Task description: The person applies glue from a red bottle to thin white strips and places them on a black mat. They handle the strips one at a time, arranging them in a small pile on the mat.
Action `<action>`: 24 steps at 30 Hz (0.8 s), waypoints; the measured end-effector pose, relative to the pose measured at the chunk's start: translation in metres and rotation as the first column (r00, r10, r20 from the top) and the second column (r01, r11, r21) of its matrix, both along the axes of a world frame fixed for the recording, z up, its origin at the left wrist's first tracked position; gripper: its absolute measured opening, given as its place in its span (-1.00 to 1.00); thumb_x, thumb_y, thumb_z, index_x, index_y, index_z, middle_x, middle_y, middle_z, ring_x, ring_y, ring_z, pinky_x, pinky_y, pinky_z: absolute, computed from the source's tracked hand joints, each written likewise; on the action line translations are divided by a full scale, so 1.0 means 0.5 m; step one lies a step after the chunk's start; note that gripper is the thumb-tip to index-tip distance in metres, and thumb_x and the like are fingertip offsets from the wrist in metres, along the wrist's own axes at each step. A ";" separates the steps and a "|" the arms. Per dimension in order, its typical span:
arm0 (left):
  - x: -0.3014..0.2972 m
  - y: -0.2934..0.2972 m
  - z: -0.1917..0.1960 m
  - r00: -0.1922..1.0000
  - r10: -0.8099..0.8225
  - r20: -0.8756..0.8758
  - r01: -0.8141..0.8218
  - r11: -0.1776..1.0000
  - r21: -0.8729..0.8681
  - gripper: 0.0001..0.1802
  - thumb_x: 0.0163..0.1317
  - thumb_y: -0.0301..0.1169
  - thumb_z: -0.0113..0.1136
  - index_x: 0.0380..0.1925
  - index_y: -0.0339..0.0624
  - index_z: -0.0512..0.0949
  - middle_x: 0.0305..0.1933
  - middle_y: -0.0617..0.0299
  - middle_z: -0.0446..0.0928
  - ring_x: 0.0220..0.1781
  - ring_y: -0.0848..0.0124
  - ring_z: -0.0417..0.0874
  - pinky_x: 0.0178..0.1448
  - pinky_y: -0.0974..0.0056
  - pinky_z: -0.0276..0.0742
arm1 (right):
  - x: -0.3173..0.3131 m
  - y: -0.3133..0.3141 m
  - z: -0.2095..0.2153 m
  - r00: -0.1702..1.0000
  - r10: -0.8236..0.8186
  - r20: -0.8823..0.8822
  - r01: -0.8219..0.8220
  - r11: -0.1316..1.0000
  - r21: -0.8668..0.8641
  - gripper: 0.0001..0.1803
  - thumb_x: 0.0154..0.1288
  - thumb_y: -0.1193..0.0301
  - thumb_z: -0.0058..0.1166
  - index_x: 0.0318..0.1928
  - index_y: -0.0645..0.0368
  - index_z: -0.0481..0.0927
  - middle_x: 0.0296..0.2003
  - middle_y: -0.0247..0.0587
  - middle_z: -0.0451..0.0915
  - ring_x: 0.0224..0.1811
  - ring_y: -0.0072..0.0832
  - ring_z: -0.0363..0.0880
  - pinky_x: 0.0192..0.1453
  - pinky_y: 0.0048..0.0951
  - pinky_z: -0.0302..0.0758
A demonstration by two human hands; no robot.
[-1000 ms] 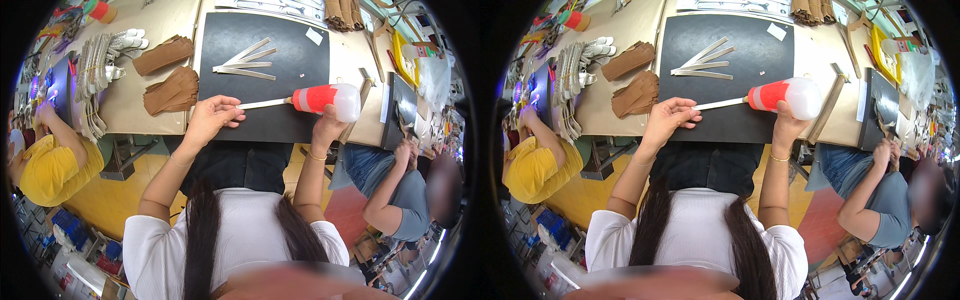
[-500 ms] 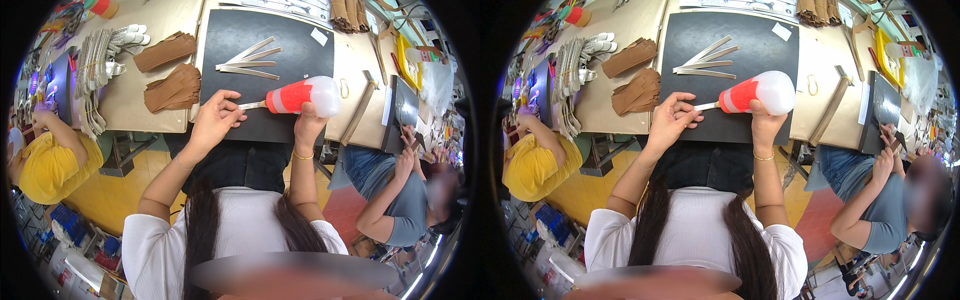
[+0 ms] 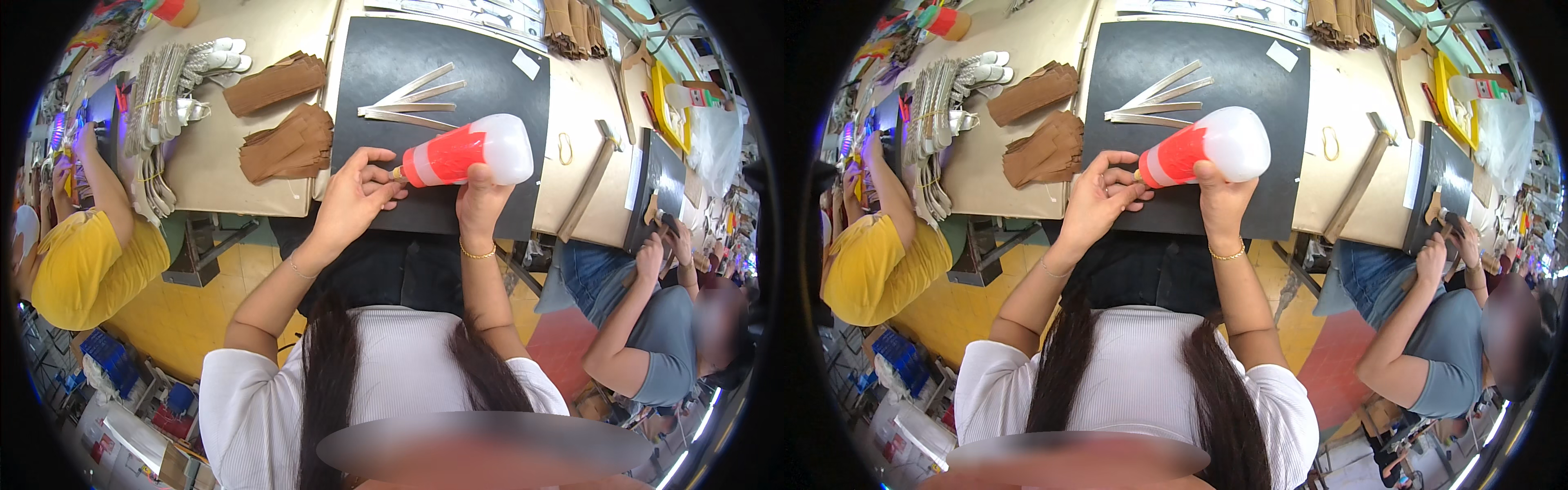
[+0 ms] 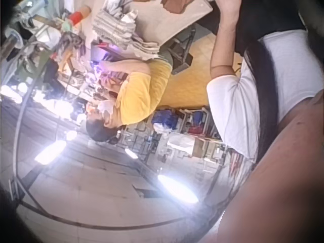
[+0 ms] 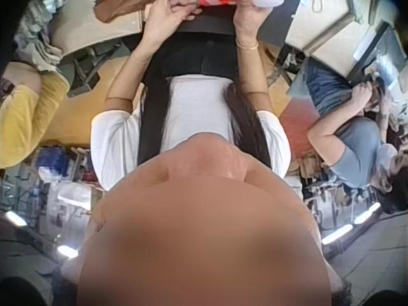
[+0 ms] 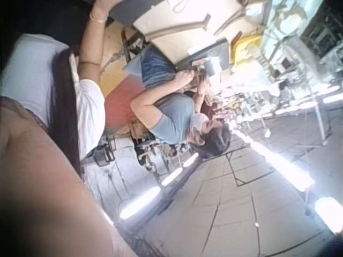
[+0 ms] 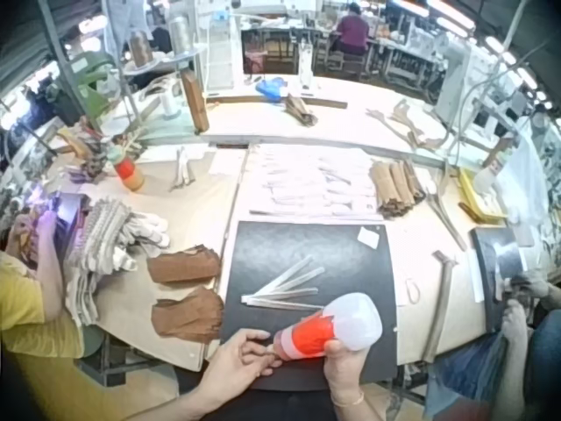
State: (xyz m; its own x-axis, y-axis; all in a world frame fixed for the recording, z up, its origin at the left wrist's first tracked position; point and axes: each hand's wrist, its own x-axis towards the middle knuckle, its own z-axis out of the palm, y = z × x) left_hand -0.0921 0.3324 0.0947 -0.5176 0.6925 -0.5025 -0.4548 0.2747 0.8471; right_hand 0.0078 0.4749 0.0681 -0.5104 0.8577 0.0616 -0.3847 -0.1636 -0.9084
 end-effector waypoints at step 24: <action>-0.500 0.269 -0.045 0.960 0.133 -0.246 -0.104 0.987 0.126 -0.70 0.22 -0.49 0.13 -0.06 -0.39 0.44 -0.17 0.02 0.58 -0.24 0.37 0.65 -0.19 0.39 0.63 | 0.106 0.119 0.001 0.971 -0.237 0.041 0.240 0.961 -0.136 -0.15 0.13 -0.21 0.03 0.18 0.22 0.21 0.00 -0.12 0.41 0.06 -0.30 0.45 0.19 0.05 0.45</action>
State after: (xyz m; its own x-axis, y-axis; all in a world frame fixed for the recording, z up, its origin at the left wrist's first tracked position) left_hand -0.3423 0.4668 0.0723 -0.6994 0.6625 -0.2682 -0.2453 0.1300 0.9607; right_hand 0.0606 0.5345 0.0685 -0.2898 0.9540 -0.0771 -0.4059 -0.1955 -0.8928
